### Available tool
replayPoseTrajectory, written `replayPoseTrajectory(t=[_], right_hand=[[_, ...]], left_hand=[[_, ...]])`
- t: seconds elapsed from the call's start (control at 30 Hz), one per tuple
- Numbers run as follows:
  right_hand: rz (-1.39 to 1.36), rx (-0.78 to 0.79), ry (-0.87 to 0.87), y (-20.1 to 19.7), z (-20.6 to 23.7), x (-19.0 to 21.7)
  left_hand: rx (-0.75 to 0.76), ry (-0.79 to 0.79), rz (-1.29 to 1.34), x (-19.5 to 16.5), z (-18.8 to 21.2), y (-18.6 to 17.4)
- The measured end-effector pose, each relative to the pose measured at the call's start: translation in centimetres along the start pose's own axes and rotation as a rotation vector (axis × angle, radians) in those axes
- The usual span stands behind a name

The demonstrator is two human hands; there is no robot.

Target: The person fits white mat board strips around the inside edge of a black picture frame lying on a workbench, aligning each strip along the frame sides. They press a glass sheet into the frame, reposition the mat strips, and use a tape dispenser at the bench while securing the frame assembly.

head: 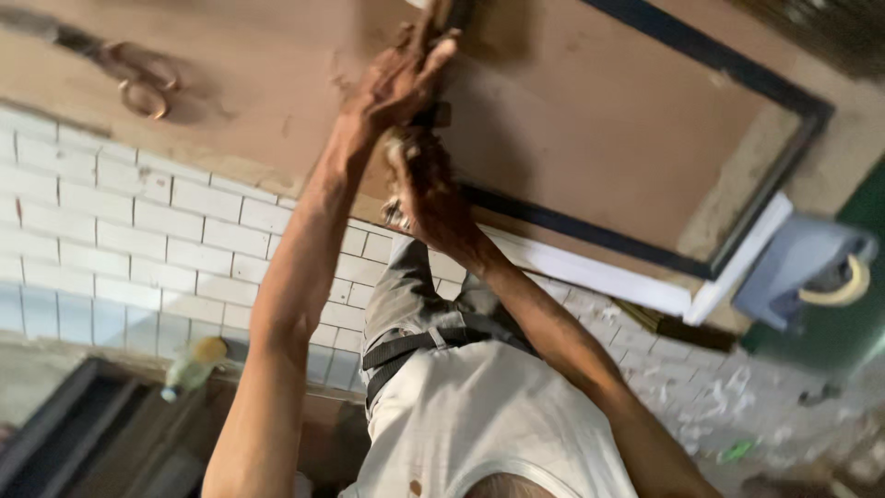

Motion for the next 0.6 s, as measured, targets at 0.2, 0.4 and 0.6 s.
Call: replayPoseTrajectory(t=[0.2,0.4,0.6], right_hand=[[-0.417,0.297,0.170,-6.7,11.1,-8.4],[-0.034,0.181,0.074,-15.0,15.4,-11.6],[-0.152,0.245,-0.016,-7.5,3.2,-3.8]], left_hand=[[-0.113,0.272,-0.031,-1.0,0.5,0.2],[-0.084,0.245,-0.009,-1.7,1.5,-0.7],[-0.078,0.154,0.140,-2.1,2.0,-0.6]])
Point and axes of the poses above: each hand's wrist, its own z-axis away from the middle knuckle, its own y-axis out of the palm, x = y × z, the point moved 6 cm from there along -z, towards the middle knuckle, and after that the axes turned 3 degrees about x, right-handed, at the moved point
